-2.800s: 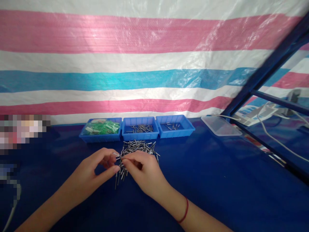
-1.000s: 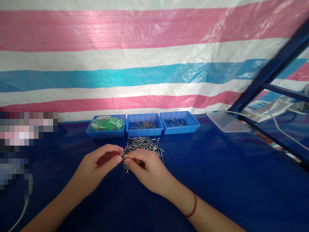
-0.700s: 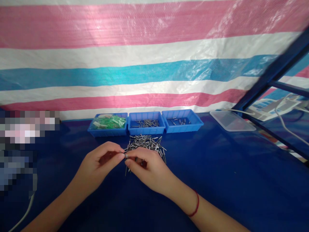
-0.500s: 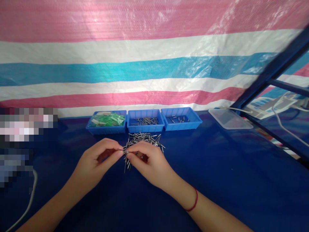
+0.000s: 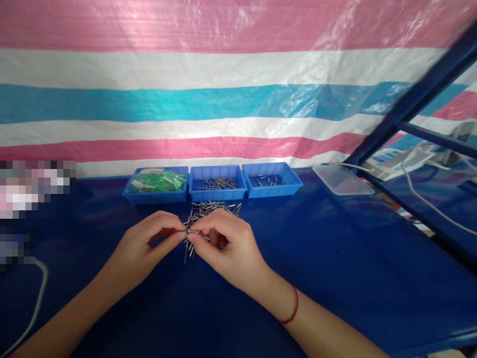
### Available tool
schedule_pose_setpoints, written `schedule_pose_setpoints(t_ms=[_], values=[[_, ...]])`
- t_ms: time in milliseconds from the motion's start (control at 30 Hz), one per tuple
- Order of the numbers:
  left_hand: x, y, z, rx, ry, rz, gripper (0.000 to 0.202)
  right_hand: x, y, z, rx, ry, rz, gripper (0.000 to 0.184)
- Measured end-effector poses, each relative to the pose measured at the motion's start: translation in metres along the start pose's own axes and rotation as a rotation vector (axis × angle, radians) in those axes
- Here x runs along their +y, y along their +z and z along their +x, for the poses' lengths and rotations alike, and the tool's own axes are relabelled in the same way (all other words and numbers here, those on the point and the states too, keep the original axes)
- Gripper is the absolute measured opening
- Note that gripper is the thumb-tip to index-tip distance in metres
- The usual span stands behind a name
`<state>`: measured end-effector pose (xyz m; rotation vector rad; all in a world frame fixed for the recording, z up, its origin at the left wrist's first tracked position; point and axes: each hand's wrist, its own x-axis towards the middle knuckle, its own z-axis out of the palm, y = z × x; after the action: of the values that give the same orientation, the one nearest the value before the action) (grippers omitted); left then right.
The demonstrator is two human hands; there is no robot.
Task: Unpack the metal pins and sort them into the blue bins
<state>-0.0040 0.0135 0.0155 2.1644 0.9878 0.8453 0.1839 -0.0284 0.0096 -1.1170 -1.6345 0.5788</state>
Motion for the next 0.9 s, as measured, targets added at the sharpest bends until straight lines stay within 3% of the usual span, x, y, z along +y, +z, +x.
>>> schedule_pose_setpoints(t_ms=[100, 167, 233, 367, 467, 567, 733, 900], values=[[0.0, 0.001, 0.0, -0.049, -0.032, 0.019, 0.013, 0.001, 0.0, 0.001, -0.031, 0.077, 0.032, 0.015], [0.0, 0.0, 0.0, -0.061, -0.091, 0.043, 0.024, 0.007, -0.004, 0.007, 0.018, 0.189, 0.099, 0.022], [0.0, -0.002, 0.0, -0.103, -0.135, 0.101, 0.033, 0.019, -0.012, 0.016, 0.163, 0.328, 0.183, 0.029], [-0.003, -0.007, 0.001, -0.273, -0.122, 0.293, 0.025, 0.049, -0.039, 0.037, 0.555, 0.599, 0.448, 0.031], [-0.005, -0.005, -0.001, -0.38, -0.145, 0.41, 0.03, 0.065, -0.056, 0.045, 0.686, 0.723, 0.587, 0.029], [-0.007, -0.001, -0.003, -0.46, -0.177, 0.489, 0.033, 0.069, -0.06, 0.046, 0.652, 0.769, 0.659, 0.022], [-0.004, 0.002, -0.003, -0.498, -0.192, 0.558, 0.026, 0.055, -0.044, 0.039, 0.489, 0.784, 0.728, 0.015], [-0.002, -0.002, 0.0, -0.548, -0.216, 0.579, 0.02, 0.043, -0.028, 0.031, 0.256, 0.691, 0.628, 0.016]])
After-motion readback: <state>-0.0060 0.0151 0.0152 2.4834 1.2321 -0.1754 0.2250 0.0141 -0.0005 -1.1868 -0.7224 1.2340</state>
